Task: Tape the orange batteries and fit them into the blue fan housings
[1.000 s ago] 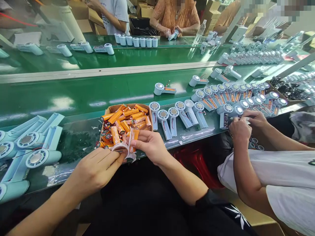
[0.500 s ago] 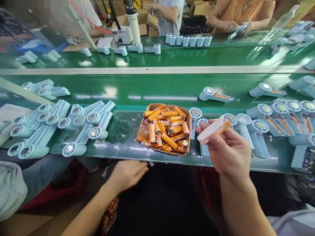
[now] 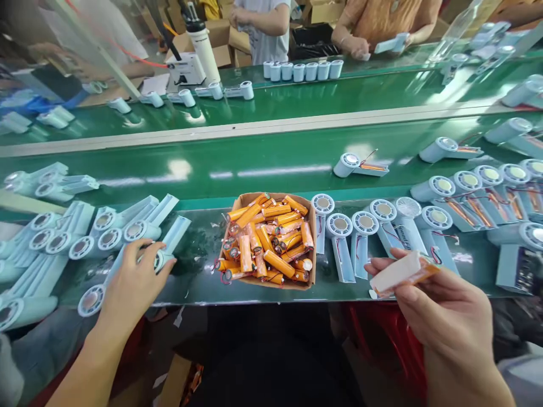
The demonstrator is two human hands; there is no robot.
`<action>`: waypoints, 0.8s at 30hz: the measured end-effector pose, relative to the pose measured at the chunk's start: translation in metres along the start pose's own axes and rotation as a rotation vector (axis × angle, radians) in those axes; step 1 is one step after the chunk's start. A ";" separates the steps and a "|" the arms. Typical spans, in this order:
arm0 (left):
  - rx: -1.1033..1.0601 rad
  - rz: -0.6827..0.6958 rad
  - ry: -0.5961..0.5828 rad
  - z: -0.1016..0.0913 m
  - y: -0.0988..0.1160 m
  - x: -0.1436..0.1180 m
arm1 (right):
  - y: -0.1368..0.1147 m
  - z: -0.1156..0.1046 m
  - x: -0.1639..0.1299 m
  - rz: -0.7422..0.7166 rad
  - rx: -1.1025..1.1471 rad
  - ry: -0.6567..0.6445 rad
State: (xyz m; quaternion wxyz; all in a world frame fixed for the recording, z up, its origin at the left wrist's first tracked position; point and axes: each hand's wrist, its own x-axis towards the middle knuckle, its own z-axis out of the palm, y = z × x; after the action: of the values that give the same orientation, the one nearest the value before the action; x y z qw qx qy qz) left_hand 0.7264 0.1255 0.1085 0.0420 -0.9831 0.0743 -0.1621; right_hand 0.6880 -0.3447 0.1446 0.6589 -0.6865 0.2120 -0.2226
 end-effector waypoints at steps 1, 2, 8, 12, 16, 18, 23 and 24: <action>-0.044 0.075 0.074 0.000 0.006 0.010 | -0.002 0.000 0.006 -0.022 -0.015 -0.041; -0.099 0.154 0.126 0.001 0.012 0.027 | -0.006 0.003 0.013 -0.064 -0.013 -0.104; -0.445 0.580 -0.164 0.055 0.073 0.227 | -0.038 0.099 0.096 -0.268 0.092 -0.595; -0.524 0.670 -0.283 0.100 0.106 0.316 | -0.031 0.173 0.161 -0.217 0.003 -0.844; -0.564 0.686 -0.272 0.127 0.116 0.330 | 0.001 0.219 0.203 -0.221 -0.202 -0.949; -0.590 0.691 -0.269 0.133 0.118 0.329 | 0.017 0.230 0.215 -0.249 -0.325 -0.935; -0.652 0.662 -0.241 0.139 0.127 0.330 | 0.039 0.233 0.230 -0.393 -0.596 -0.824; -0.662 0.649 -0.236 0.139 0.130 0.331 | 0.041 0.232 0.231 -0.444 -0.663 -0.825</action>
State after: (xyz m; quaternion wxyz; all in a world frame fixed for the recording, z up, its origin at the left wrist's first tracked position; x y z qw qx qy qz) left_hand 1.0641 -0.0471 0.0663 -0.2170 -0.8813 0.4197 0.0047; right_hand 1.0116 -0.2935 0.1025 0.3738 -0.9146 -0.1537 0.0091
